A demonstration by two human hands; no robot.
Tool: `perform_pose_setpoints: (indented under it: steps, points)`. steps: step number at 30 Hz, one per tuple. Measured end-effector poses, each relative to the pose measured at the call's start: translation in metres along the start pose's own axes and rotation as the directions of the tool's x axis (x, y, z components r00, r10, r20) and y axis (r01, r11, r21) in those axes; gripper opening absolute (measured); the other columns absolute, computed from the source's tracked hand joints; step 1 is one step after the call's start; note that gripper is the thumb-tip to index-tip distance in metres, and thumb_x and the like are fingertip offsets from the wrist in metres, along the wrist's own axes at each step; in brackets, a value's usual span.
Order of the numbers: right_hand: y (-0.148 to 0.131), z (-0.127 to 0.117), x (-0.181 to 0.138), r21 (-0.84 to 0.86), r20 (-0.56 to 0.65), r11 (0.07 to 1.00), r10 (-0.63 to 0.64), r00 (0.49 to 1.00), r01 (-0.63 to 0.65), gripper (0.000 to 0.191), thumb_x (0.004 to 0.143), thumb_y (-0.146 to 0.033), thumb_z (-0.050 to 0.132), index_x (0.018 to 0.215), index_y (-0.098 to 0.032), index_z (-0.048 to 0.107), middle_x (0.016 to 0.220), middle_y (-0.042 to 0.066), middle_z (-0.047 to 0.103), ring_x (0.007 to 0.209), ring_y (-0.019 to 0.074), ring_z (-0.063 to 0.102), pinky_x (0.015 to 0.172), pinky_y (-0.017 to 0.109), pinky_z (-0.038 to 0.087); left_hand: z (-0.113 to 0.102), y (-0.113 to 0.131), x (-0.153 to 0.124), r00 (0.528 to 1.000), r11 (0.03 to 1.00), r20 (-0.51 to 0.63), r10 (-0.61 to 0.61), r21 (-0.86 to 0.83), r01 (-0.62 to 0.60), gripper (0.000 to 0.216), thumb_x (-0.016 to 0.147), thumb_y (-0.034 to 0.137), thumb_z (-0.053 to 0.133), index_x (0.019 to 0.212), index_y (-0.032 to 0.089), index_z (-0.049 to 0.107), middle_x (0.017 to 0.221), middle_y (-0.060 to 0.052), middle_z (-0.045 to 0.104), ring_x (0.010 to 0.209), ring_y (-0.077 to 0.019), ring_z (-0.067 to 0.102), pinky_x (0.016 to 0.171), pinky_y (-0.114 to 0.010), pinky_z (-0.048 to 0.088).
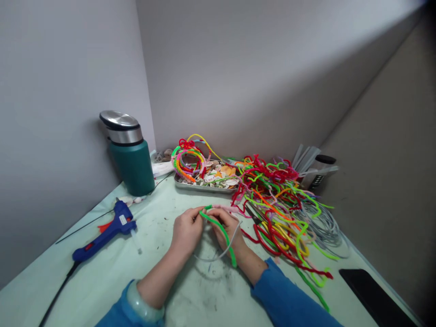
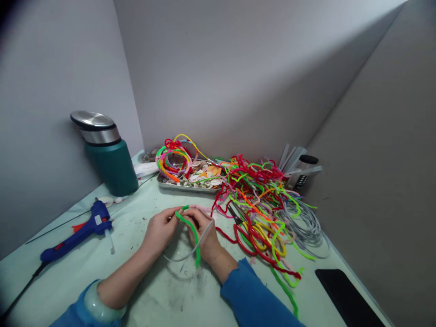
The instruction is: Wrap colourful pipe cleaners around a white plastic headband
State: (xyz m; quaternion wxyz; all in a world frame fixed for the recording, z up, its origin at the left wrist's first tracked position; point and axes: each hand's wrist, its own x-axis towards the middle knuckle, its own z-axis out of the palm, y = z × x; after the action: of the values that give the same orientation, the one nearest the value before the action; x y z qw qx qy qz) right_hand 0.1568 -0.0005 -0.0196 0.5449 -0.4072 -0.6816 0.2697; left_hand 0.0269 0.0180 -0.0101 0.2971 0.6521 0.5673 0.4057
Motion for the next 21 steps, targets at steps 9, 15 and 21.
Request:
perform_pose_setpoints:
  steps: [9,15,21]
  points:
    - [0.009,0.003,0.009,0.180,-0.191,0.941,0.320,0.928,-0.287,0.019,0.072,-0.032,0.062,0.079,-0.015,0.059,0.064,0.001,0.058,0.052,0.0112,0.052,0.047,0.022,0.041,0.001,0.000,0.001,0.995,0.993,0.096,-0.004,-0.118,0.016,0.032,0.077,0.034,0.045,0.091,0.019,0.070,0.075,-0.003,0.070,0.069,-0.0176,0.059,0.061,-0.024,0.041]
    - [0.005,0.001,0.009,0.291,-0.139,0.915,0.330,0.934,-0.280,0.020,0.076,-0.034,0.057,0.080,-0.015,0.061,0.064,0.002,0.059,0.048,0.0092,0.049,0.040,0.020,0.037,0.006,-0.005,0.002,0.991,0.983,0.135,-0.004,-0.183,0.029,0.032,0.077,0.037,0.046,0.063,0.016,0.065,0.051,0.001,0.056,0.051,-0.0125,0.048,0.050,-0.021,0.033]
    - [0.010,0.002,0.006,0.327,-0.114,0.903,0.328,0.938,-0.277,0.017,0.078,-0.032,0.056,0.084,-0.017,0.062,0.062,-0.001,0.058,0.042,0.0061,0.044,0.037,0.019,0.034,0.008,-0.005,0.002,0.958,0.900,0.224,-0.178,-0.357,0.250,0.040,0.075,0.049,0.047,0.055,0.016,0.054,0.034,0.006,0.034,0.033,-0.0069,0.028,0.037,-0.020,0.020]
